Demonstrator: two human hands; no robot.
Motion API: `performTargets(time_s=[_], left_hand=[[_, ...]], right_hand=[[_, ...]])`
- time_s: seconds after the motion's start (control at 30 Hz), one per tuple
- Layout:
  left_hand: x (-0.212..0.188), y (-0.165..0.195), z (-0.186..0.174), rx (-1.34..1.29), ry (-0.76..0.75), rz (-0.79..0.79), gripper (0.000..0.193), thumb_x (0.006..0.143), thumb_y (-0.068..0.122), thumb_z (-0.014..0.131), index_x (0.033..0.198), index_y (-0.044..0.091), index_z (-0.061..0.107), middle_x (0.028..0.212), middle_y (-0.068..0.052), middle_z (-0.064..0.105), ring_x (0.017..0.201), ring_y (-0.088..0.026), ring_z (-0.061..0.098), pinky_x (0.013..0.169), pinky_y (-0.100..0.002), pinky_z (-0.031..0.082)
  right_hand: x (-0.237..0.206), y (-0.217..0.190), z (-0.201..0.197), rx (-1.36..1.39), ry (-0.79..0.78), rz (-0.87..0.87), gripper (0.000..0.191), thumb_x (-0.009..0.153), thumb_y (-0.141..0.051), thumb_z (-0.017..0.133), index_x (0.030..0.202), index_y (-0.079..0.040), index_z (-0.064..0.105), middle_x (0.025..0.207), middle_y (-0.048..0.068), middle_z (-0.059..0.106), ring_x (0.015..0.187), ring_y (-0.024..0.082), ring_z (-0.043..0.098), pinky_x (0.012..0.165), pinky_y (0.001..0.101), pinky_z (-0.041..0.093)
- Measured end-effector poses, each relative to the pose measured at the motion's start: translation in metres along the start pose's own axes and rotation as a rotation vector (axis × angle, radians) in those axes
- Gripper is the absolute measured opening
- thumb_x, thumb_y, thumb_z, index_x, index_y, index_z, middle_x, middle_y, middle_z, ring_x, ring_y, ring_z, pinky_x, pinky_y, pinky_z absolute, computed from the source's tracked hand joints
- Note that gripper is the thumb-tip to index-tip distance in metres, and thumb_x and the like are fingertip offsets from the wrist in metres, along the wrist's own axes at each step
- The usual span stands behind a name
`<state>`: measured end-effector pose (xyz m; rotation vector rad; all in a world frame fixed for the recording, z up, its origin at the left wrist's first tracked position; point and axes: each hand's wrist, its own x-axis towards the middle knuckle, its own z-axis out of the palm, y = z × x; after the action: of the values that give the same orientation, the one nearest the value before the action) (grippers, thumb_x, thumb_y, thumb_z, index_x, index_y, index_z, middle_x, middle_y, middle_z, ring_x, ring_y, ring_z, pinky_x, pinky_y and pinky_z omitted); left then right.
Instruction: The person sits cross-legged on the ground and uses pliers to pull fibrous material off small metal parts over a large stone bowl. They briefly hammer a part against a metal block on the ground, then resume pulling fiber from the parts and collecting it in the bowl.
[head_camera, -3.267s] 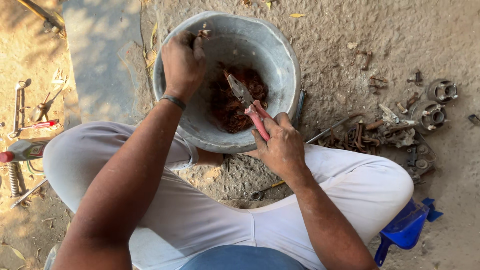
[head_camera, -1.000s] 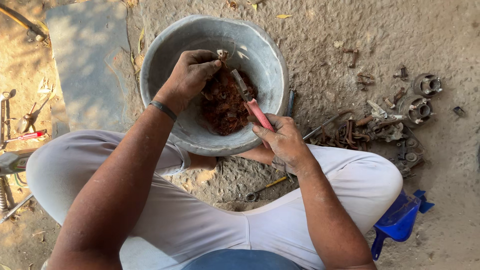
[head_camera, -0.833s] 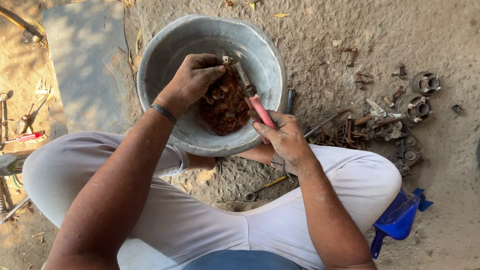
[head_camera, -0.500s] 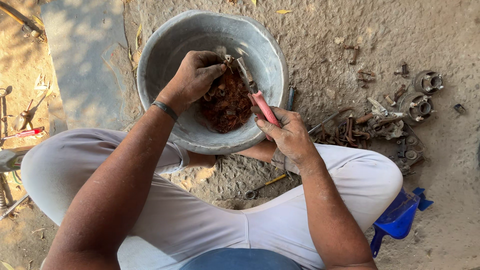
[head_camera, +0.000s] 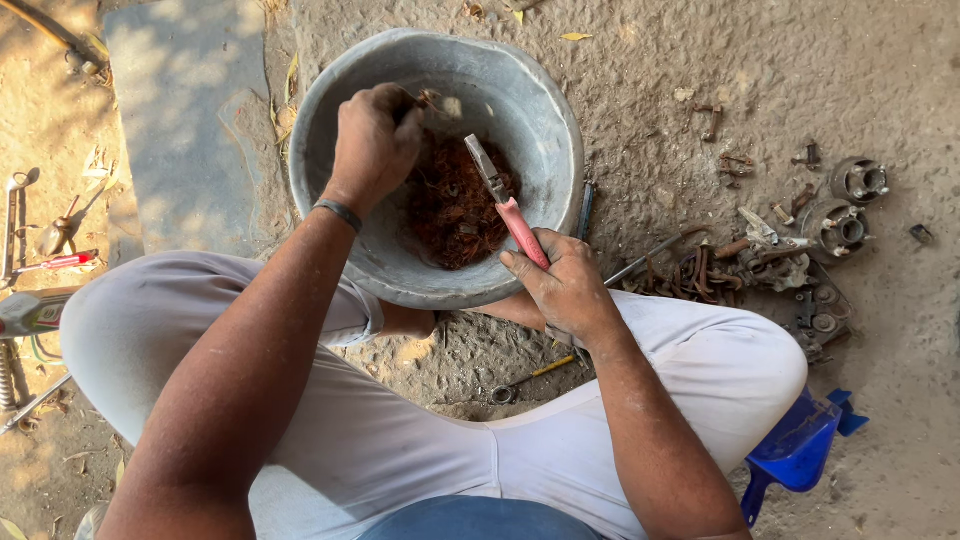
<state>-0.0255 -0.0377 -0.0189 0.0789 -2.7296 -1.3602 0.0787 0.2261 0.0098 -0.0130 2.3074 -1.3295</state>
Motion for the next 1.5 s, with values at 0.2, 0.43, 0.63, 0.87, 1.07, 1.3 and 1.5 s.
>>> performTargets(time_s=[0.2,0.43,0.63,0.87,1.07,1.3,1.5], left_hand=[[-0.011,0.022,0.005,0.068,-0.093,0.205,0.01,0.092,0.007,0.07,0.091,-0.003,0.072,0.082,-0.022,0.073,0.075,-0.035,0.073,0.072,-0.044,0.058],[-0.014,0.031,0.006,0.1,-0.123,0.289,0.009,0.091,0.005,0.069,0.087,-0.002,0.07,0.078,-0.02,0.071,0.072,-0.035,0.073,0.073,-0.046,0.057],[-0.014,0.033,0.009,0.198,-0.124,0.348,0.012,0.093,0.006,0.07,0.084,-0.001,0.069,0.077,-0.021,0.071,0.074,-0.038,0.071,0.072,-0.048,0.057],[-0.021,0.01,0.03,0.296,0.015,0.351,0.014,0.091,0.01,0.07,0.081,0.001,0.067,0.078,-0.018,0.071,0.071,-0.036,0.07,0.068,-0.047,0.057],[0.02,-0.027,0.005,0.553,0.089,0.075,0.03,0.111,0.009,0.056,0.083,0.01,0.066,0.067,-0.009,0.067,0.053,-0.019,0.06,0.045,-0.036,0.049],[-0.001,-0.034,0.017,0.027,0.047,0.297,0.011,0.093,0.008,0.067,0.096,-0.001,0.073,0.087,-0.017,0.074,0.08,-0.026,0.073,0.076,-0.039,0.06],[0.001,0.013,0.004,-0.041,-0.181,0.095,0.017,0.087,0.012,0.075,0.094,-0.002,0.068,0.09,-0.015,0.075,0.081,-0.022,0.073,0.076,-0.037,0.059]], right_hand=[[0.008,0.009,-0.003,-0.083,0.009,-0.052,0.035,0.093,-0.034,0.074,0.107,-0.002,0.075,0.082,0.011,0.073,0.078,0.02,0.071,0.072,0.0404,0.057],[0.01,0.015,-0.003,-0.144,0.047,-0.112,0.038,0.093,-0.034,0.073,0.113,-0.002,0.073,0.088,0.014,0.073,0.083,0.023,0.073,0.074,0.0418,0.057],[0.011,0.017,0.0,-0.17,0.083,-0.17,0.035,0.095,-0.033,0.072,0.109,0.0,0.072,0.086,0.016,0.071,0.08,0.023,0.073,0.067,0.0414,0.059],[0.004,-0.006,0.009,-0.172,0.07,-0.112,0.032,0.099,-0.032,0.067,0.098,0.0,0.071,0.067,0.013,0.069,0.063,0.022,0.073,0.057,0.0403,0.057],[-0.02,-0.026,0.012,-0.01,-0.099,0.045,0.028,0.101,-0.028,0.061,0.101,-0.001,0.067,0.067,0.012,0.066,0.064,0.016,0.077,0.044,0.037,0.055],[-0.008,-0.004,0.025,0.421,-0.113,0.101,0.028,0.098,-0.022,0.068,0.102,0.005,0.07,0.076,0.006,0.068,0.065,0.01,0.069,0.053,0.0243,0.057],[-0.003,0.003,0.017,0.435,-0.139,0.17,0.028,0.093,-0.02,0.074,0.11,0.002,0.073,0.074,0.002,0.061,0.066,0.005,0.058,0.056,0.0225,0.056]])
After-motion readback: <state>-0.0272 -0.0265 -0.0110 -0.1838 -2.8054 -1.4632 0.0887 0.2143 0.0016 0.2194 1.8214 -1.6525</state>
